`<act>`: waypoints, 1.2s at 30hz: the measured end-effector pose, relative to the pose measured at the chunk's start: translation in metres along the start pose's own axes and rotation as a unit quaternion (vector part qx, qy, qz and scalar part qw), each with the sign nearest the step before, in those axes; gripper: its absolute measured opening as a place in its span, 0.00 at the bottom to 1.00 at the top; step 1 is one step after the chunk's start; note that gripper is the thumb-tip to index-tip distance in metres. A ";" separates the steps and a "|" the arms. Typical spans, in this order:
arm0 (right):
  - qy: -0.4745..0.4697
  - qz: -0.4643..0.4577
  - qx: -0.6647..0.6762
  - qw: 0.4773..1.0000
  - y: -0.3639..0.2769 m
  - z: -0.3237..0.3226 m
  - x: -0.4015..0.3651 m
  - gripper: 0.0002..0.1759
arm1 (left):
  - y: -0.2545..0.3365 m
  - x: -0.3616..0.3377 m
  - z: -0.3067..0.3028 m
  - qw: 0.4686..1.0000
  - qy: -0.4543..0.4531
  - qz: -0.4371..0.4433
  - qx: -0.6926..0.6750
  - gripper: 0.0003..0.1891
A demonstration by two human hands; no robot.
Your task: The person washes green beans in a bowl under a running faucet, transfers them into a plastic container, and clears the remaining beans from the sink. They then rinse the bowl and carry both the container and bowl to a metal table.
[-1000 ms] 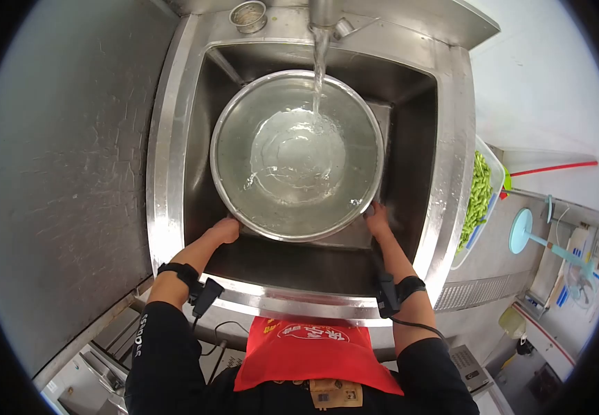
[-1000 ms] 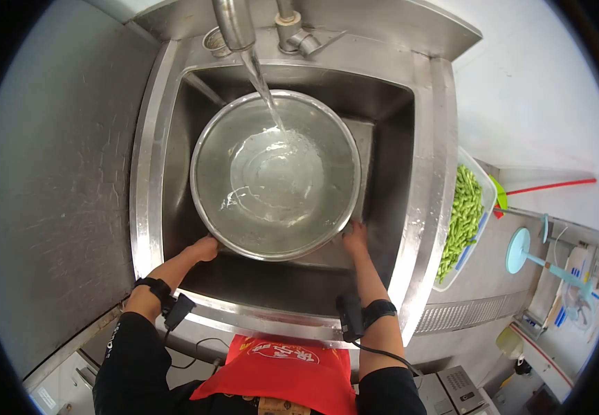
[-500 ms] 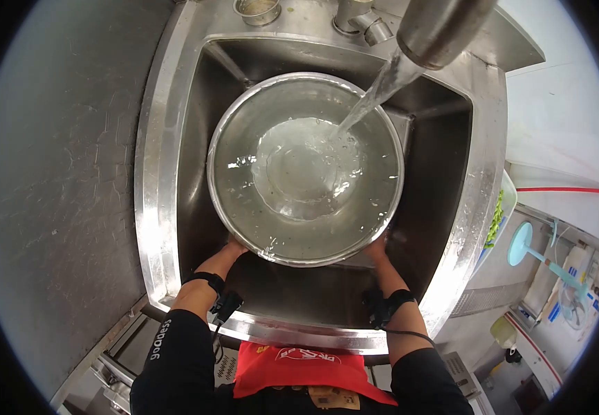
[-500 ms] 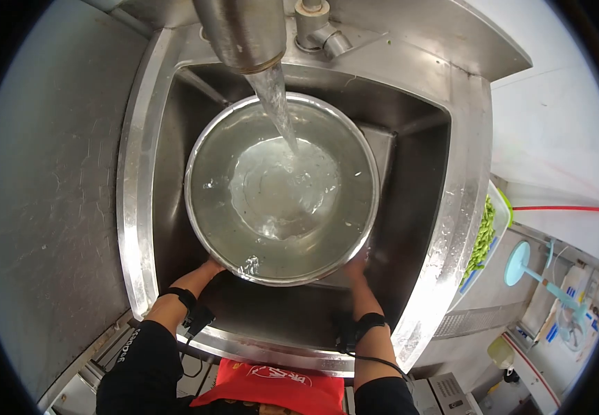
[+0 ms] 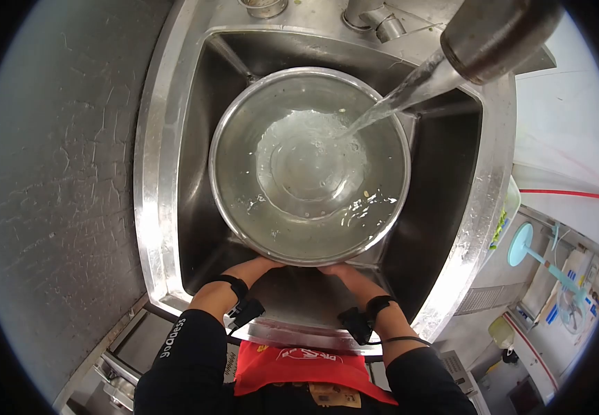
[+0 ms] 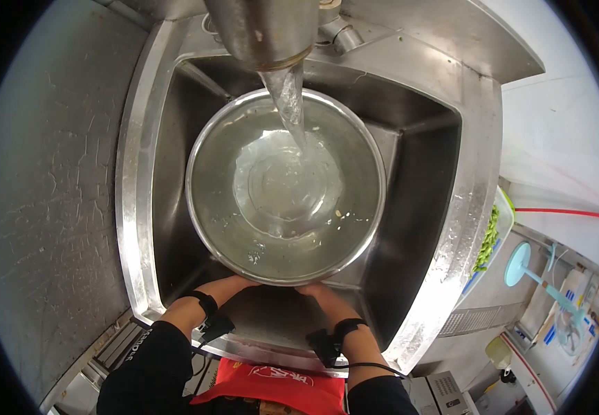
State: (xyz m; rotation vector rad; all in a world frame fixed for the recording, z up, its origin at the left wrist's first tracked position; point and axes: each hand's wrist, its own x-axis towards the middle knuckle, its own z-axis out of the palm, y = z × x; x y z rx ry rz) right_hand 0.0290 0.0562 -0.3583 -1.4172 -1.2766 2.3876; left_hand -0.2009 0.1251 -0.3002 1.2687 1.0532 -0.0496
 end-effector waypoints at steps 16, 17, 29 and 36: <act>-0.023 0.190 0.089 0.977 -0.145 -0.012 -0.092 0.37 | 0.112 -0.032 0.028 0.979 -0.140 -0.095 -0.114 0.19; -0.036 0.168 0.155 0.973 -0.136 -0.012 -0.095 0.38 | 0.112 -0.034 0.032 0.974 -0.142 -0.102 -0.142 0.19; 0.065 -0.021 0.093 0.993 -0.232 -0.088 -0.222 0.31 | 0.287 -0.044 0.040 0.959 -0.056 0.005 -0.279 0.18; 0.307 -0.100 0.075 0.943 -0.265 -0.168 -0.396 0.28 | 0.462 0.002 0.124 0.976 0.046 0.192 -0.089 0.20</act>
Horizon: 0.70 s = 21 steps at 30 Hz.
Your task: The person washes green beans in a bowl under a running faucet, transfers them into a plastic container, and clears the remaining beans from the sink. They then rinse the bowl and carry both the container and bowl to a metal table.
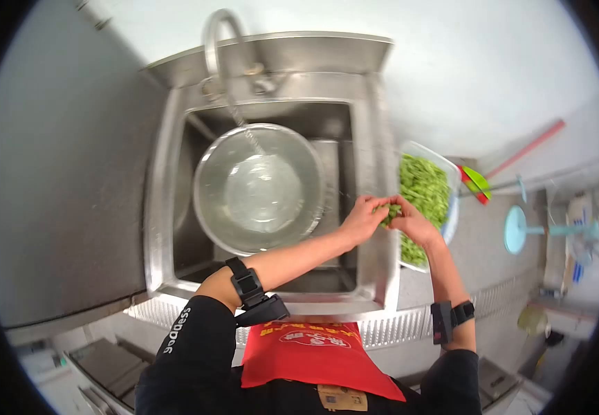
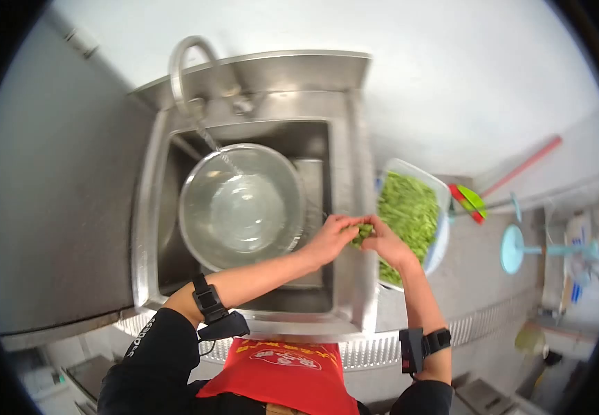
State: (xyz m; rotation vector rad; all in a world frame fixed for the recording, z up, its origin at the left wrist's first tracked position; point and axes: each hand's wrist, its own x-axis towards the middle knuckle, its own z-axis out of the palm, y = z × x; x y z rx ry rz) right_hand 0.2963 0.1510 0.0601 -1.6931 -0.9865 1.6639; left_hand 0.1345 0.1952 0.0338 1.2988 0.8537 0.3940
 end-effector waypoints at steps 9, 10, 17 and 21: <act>0.164 -0.015 0.316 0.934 0.105 -0.116 -0.049 0.38 | 0.028 0.061 0.091 0.942 -0.141 -0.166 -0.255 0.35; 0.209 -0.009 0.325 0.922 0.107 -0.115 -0.051 0.38 | 0.022 0.060 0.080 0.939 -0.127 -0.150 -0.283 0.33; 0.121 -0.119 0.429 0.887 0.079 -0.073 -0.035 0.31 | -0.098 -0.044 -0.105 0.907 0.314 -0.194 -0.205 0.19; -0.048 -0.139 0.445 0.883 0.021 0.001 -0.008 0.26 | -0.173 -0.129 -0.209 0.777 0.517 -0.356 -0.050 0.25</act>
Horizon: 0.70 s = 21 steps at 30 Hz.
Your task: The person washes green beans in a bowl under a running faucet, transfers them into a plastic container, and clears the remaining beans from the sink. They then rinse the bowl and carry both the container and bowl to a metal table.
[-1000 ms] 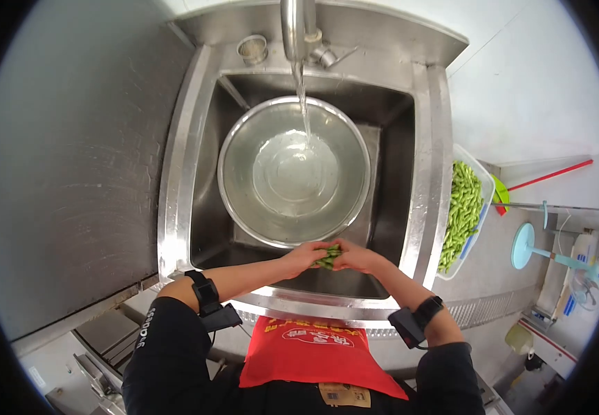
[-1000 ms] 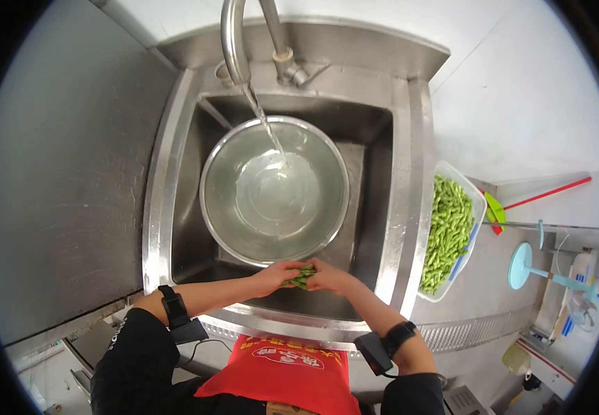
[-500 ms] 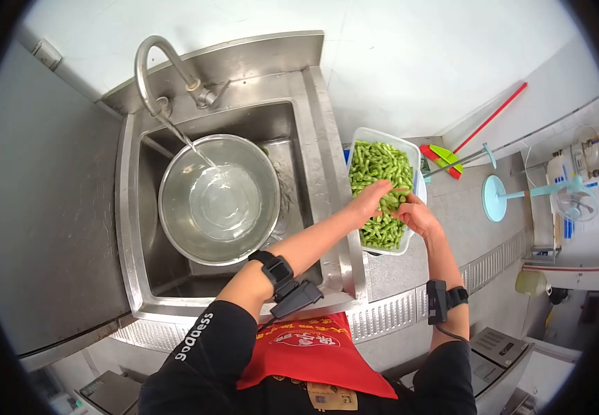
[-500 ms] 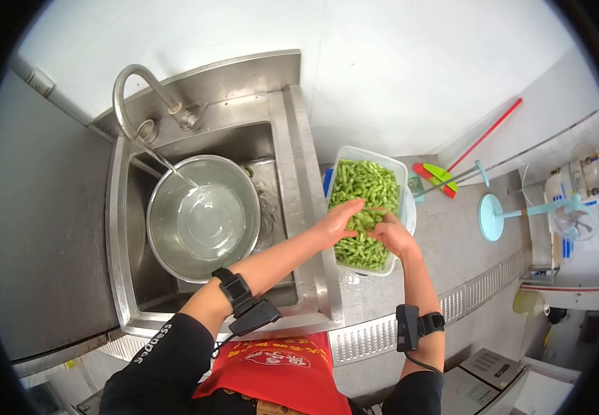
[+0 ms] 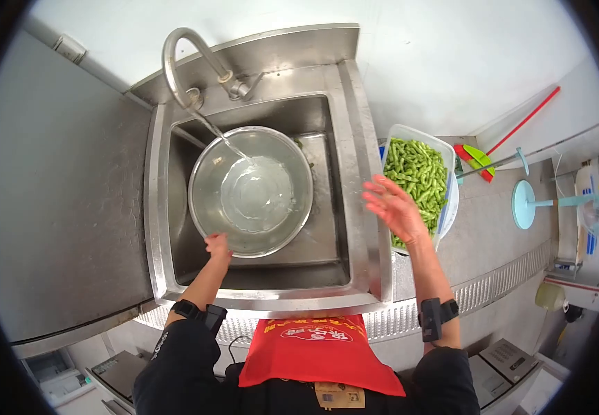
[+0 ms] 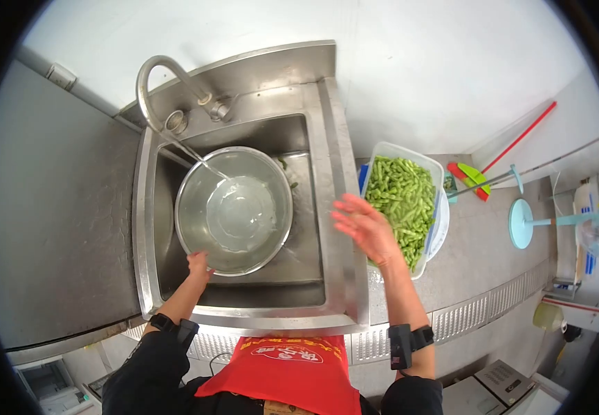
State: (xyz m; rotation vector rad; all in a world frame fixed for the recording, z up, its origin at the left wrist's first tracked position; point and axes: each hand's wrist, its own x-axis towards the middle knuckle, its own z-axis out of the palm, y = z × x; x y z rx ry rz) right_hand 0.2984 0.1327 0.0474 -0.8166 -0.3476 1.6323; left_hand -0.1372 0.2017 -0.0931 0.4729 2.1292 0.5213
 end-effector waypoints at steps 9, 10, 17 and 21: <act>0.260 0.130 -0.361 0.886 0.184 0.024 0.107 0.32 | -0.050 0.106 -0.039 0.975 -0.152 -0.119 -0.113 0.33; 0.266 0.139 -0.360 0.883 0.190 0.030 0.112 0.32 | -0.051 0.109 -0.037 0.969 -0.171 -0.118 -0.135 0.32; 0.319 0.112 -0.569 0.750 0.259 -0.022 0.141 0.34 | -0.061 0.113 -0.030 0.978 -0.187 -0.037 -0.084 0.26; 0.298 0.132 -0.586 0.741 0.258 -0.029 0.143 0.32 | -0.061 0.111 -0.032 0.985 -0.160 -0.031 -0.048 0.23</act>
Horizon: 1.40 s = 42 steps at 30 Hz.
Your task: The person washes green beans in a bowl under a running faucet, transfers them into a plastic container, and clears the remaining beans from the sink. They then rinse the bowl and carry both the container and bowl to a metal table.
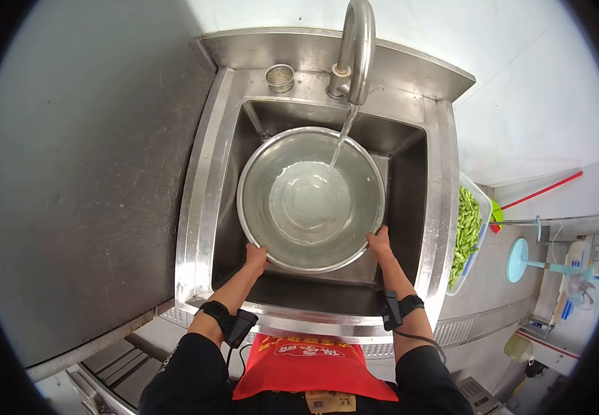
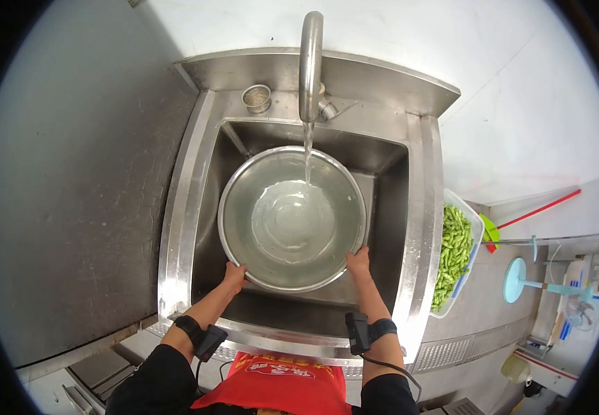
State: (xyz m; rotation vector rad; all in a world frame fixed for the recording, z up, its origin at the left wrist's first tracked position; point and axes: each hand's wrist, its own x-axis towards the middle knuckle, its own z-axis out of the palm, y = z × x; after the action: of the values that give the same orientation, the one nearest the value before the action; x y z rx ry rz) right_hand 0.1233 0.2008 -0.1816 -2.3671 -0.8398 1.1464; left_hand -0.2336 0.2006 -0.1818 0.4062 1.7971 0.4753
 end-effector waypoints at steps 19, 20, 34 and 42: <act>-0.124 0.100 0.187 0.969 0.035 -0.009 -0.088 0.23 | 0.036 -0.094 -0.057 0.999 -0.044 0.014 0.028 0.19; -0.129 0.110 0.179 0.969 0.050 -0.008 -0.087 0.23 | 0.036 -0.101 -0.055 0.998 -0.050 0.016 0.021 0.19; -0.042 0.154 0.371 0.915 0.030 -0.002 -0.087 0.28 | 0.099 -0.133 -0.031 0.991 -0.046 0.120 0.018 0.16; -0.053 0.206 0.472 0.855 0.022 -0.006 -0.083 0.26 | 0.147 -0.155 -0.005 0.979 -0.041 0.197 0.022 0.15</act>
State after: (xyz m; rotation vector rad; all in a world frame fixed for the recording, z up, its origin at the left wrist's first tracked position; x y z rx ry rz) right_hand 0.0953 0.1295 -0.1432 -1.6517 0.2478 1.4131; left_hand -0.1932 0.2485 0.0226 0.8087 1.6512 0.6829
